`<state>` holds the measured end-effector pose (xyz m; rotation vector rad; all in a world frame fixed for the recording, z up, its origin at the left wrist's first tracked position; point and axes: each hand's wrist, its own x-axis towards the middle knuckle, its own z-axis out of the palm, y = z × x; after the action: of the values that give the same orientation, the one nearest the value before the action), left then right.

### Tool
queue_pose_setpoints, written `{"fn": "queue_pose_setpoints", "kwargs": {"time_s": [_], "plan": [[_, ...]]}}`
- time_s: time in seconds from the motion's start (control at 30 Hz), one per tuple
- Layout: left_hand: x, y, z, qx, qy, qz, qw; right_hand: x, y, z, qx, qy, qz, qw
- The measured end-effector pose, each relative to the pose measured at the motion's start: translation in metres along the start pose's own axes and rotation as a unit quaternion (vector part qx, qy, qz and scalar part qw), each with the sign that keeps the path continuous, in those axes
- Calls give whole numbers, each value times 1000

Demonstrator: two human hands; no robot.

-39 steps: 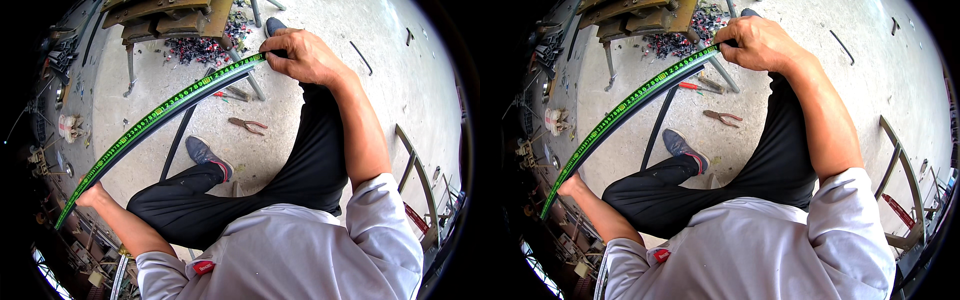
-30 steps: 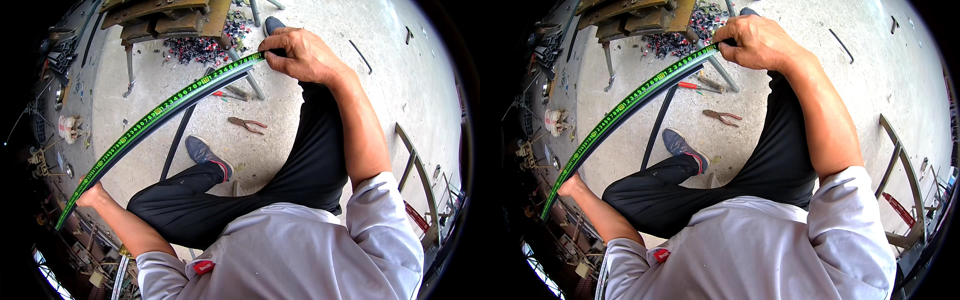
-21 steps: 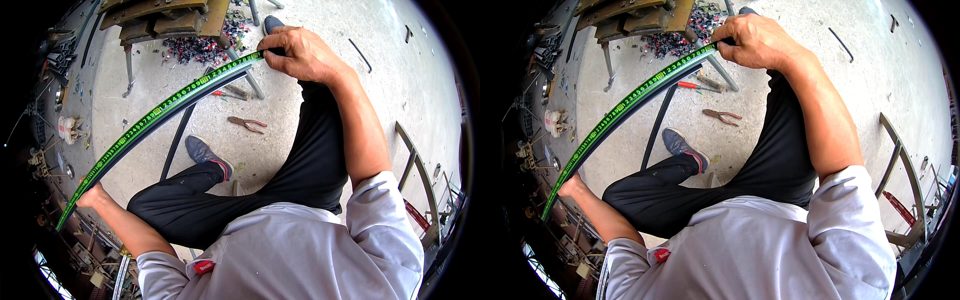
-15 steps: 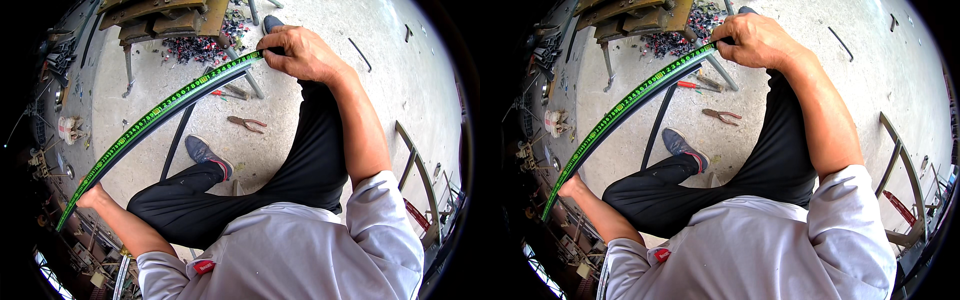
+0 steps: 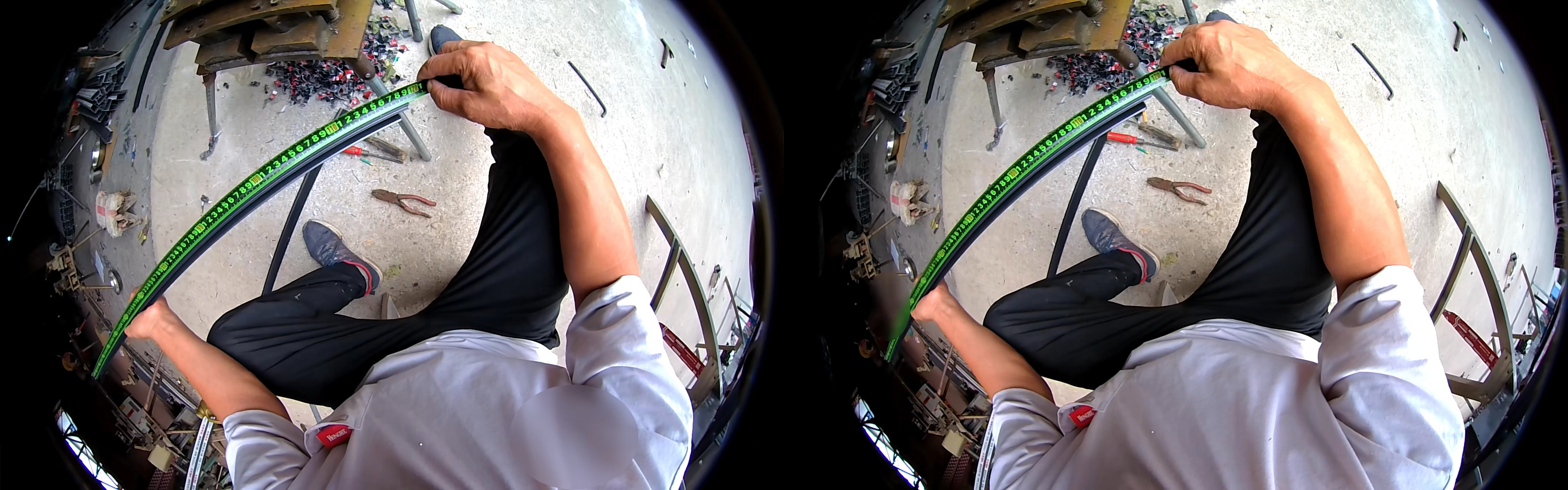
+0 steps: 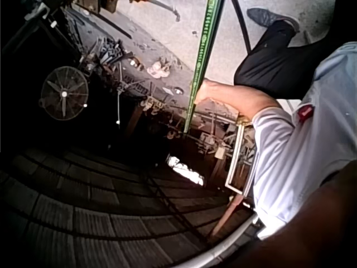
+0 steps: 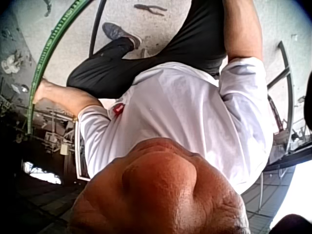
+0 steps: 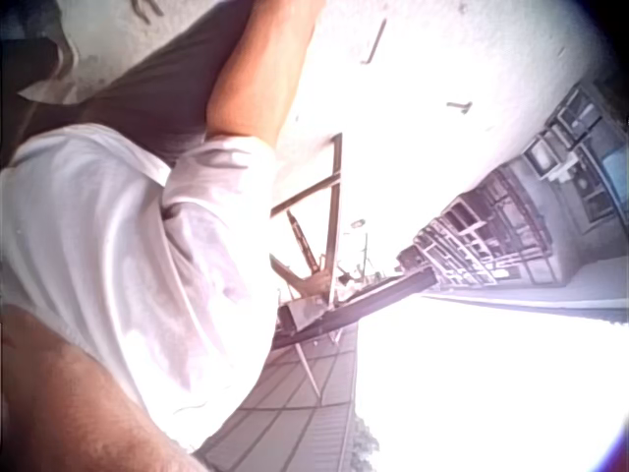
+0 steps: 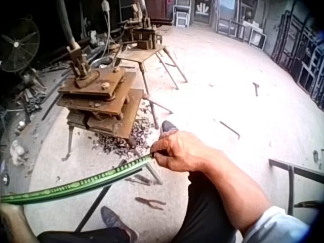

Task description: The person uses a green tape measure to measure a long metal rod and then measures the sides and diagonals of a red window frame on the floor. The person adjusts the tape measure multiple times to record different dimensions.

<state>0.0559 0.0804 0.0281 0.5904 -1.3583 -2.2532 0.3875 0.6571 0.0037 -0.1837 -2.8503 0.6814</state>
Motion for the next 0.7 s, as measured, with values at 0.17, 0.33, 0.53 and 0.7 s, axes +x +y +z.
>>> {"fn": "queue_pose_setpoints", "kwargs": {"time_s": [0.17, 0.33, 0.53, 0.7], "plan": [[0, 0, 1, -16, -5, -18, 1000, -2, 0, -1, 22, -4, 2, 1000], [11, 16, -16, -53, 19, -40, 998, 7, -20, 1, 52, -69, 22, 996], [-58, 6, 35, -53, 48, -78, 994, -27, -32, -23, 86, -83, 106, 987], [-56, 35, 25, -80, 57, -79, 992, -37, -69, -49, 106, -94, 132, 981]]}}
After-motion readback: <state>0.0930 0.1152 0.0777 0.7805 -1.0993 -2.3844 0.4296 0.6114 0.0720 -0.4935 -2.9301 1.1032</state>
